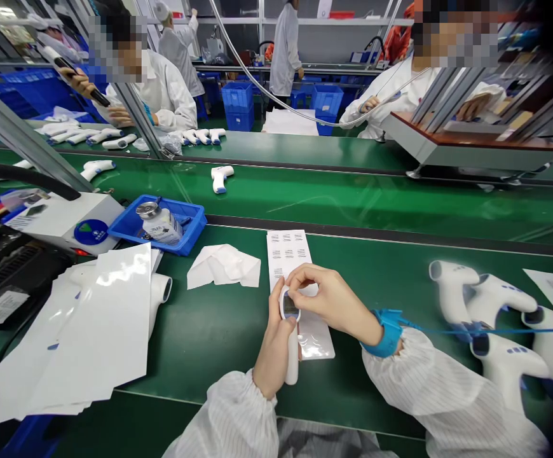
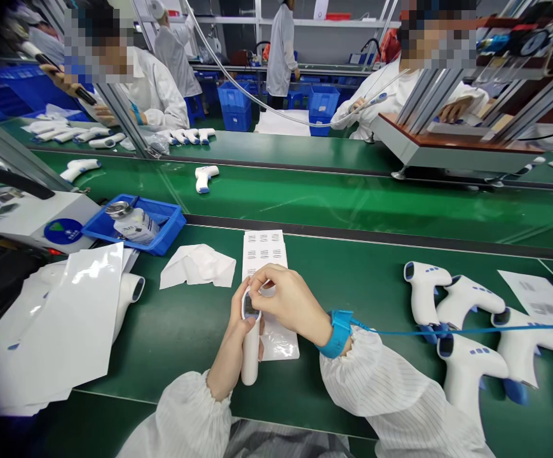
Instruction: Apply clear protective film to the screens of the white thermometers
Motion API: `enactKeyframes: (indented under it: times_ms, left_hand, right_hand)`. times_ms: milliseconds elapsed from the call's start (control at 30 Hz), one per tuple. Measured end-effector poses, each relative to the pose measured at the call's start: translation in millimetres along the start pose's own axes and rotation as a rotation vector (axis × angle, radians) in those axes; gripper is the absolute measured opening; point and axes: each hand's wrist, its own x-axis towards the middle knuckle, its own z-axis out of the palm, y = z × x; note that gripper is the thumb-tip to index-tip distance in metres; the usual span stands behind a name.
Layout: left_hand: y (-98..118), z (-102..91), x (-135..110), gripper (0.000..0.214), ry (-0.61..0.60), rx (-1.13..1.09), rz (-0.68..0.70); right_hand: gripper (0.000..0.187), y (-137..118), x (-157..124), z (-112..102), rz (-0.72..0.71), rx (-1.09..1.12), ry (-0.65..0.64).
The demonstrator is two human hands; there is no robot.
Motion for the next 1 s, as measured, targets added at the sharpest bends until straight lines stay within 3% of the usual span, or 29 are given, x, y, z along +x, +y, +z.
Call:
enactKeyframes:
  times_ms: [467,567,667,733,867,1000]
  left_hand:
    - [0,-1.7,1,0.07,-0.028,-0.05,-0.04]
    - [3,-3.4,0,0.07,-0.052,-0.041,-0.032]
    - [3,-5.2,0,0.075,-0.08,-0.044,-0.005]
    - [0,-5.6,0,0.081,-0.078,-0.04,0.006]
    - [-10,-3.1,-1,0.088,0.004,0.012,0.066]
    - [-14,-0.1,-2,0.085,0.068,0.051,0.155]
  right_hand:
    - [0.012,-3,-3,1,-0.038,-0.179,0.027]
    - [0.01,-2,-4,-2,-0.046,-0.193,-0.049]
    - [0.03,6,-5,0,-0.088,-0.132,-0.15]
    - [0.032,14,-7,5,-0.126,-0.102,-0.109]
    - [0.012,23,-9,17,-0.164,-0.05,0.065]
    - [0.016,21,-10,20,-0.177,-0.016,0.153]
